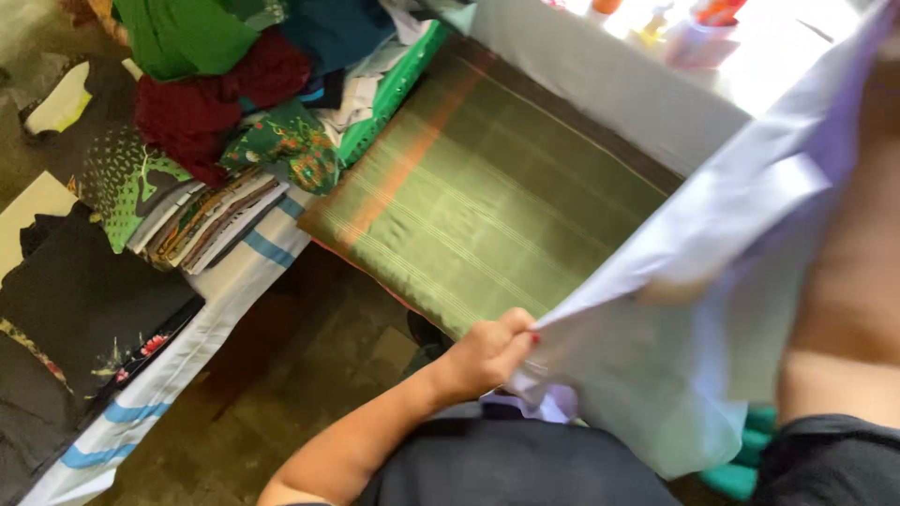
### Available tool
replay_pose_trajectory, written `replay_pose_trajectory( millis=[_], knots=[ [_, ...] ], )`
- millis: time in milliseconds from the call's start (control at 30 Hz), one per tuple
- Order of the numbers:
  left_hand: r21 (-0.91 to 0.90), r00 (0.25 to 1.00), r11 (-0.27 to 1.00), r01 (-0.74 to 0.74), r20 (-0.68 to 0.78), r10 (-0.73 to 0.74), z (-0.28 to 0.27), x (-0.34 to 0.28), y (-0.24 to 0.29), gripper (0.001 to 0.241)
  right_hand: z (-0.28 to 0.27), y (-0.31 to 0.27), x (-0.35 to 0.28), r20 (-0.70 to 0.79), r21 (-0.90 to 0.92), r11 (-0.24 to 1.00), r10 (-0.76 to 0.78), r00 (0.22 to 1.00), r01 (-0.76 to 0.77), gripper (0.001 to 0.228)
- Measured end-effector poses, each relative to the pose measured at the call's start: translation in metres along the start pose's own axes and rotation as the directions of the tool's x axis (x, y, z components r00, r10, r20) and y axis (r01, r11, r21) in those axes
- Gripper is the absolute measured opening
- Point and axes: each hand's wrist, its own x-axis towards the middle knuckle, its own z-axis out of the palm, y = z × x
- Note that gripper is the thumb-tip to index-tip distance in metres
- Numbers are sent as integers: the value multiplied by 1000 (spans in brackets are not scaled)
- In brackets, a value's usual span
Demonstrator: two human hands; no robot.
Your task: The person buttons a white shirt laid out on a green mat. They then pick up an iron and proceed to iron the shirt, focusing on the sleeves, collar, and main body. The camera is shaky throughout the process.
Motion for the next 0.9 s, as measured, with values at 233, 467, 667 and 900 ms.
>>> replay_pose_trajectory(
  millis=[233,467,667,900],
  knots=[
    [67,910,921,384,-197,-365,-33,-23,-225,9,28,-312,35,8,-217,975,-39,999,40,15],
    [-91,698,803,589,-443,-563,-101,-23,-295,14,125,-450,65,248,-62,992,-95,964,113,13],
    [-156,586,779,608,-573,-572,-157,-25,-382,19,211,-521,75,326,88,985,-170,930,150,18],
    [648,832,699,303,-538,138,-201,49,-351,41,220,-573,1,670,260,959,-95,737,-112,11]
  ],
)
